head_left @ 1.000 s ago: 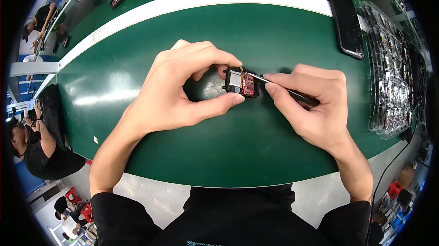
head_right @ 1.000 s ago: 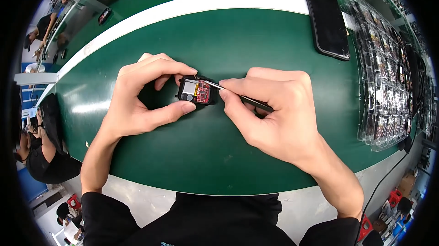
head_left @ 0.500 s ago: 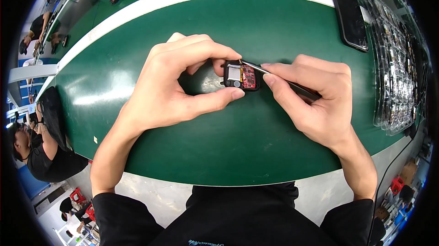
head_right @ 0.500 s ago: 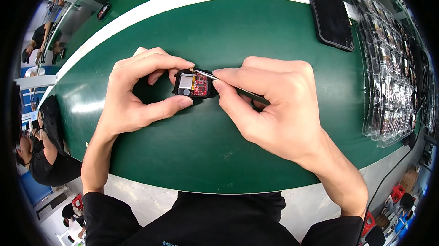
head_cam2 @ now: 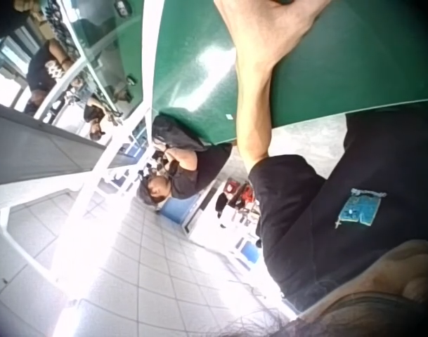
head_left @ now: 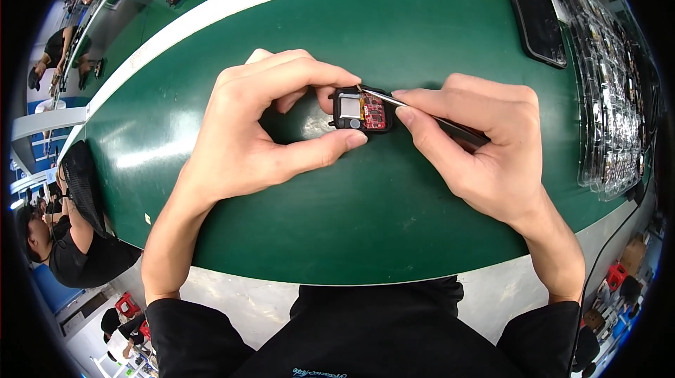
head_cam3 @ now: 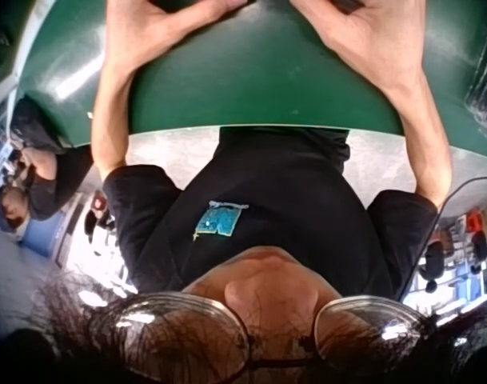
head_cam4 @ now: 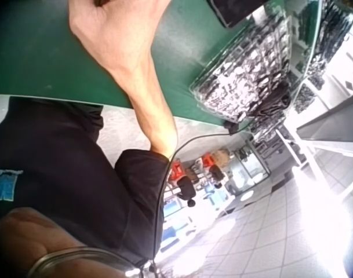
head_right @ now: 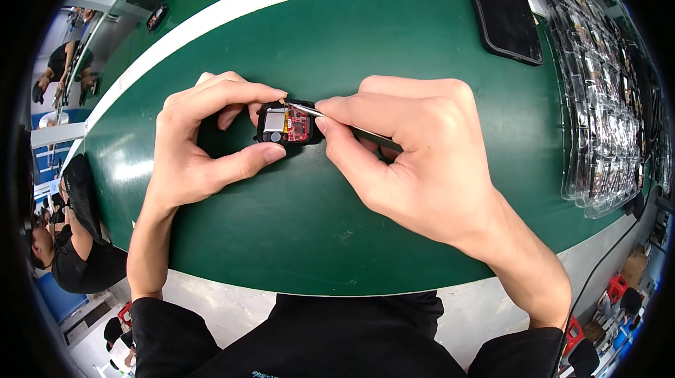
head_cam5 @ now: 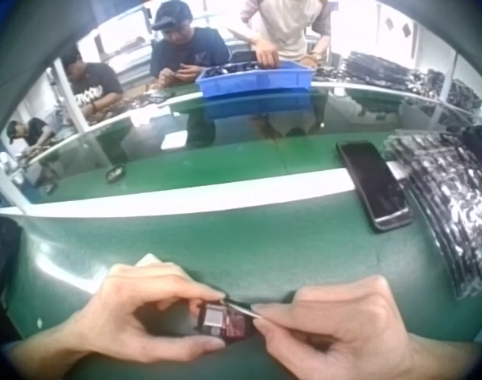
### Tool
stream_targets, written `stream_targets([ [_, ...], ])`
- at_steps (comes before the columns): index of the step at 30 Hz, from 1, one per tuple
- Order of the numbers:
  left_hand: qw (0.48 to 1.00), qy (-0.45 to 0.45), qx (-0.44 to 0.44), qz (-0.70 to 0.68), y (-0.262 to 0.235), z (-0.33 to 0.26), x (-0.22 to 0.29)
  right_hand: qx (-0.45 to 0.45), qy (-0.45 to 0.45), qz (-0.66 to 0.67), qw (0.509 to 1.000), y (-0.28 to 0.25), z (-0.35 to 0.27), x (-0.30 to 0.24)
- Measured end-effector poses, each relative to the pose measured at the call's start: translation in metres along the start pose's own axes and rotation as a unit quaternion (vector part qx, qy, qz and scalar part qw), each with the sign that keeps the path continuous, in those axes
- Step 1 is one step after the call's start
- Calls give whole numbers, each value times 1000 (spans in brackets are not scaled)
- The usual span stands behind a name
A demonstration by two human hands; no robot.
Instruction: Assembling or inspecting a small electronic component using a precision tool.
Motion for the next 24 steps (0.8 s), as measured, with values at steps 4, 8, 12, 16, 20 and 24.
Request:
stream_targets([
  [4, 1000, 1, -2, -1, 0, 0, 0, -1, 7, 3, 1000, -1, -1, -1],
  [8, 1000, 5, -2, 0, 0, 0, -1, -10, 15, 6, 1000, 0, 0, -1],
  [12, 1000, 9, -3, 3, 0, 1, -1, -5, 10, -2, 1000, 0, 0, 0],
  [16, 1000, 11, -2, -6, 0, 2, -1, -5, 13, -2, 1000, -1, 1, -1],
  [20, 1000, 3, 3, -8, 0, -1, -1, -8, 45, 17, 999, -4, 2, -4],
  [24, 999, -9, 11, -32, 4, -1, -3, -7, 38, 17, 999, -3, 0, -5],
])
Point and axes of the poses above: each hand's wrist, its own z-axis towards the middle knuckle, its own y-axis out of the palm, x = y × z, the point moved 1 cm from there along z, towards the middle knuckle, and after that the axes turned 3 degrees about -y, right-handed, at the moved point
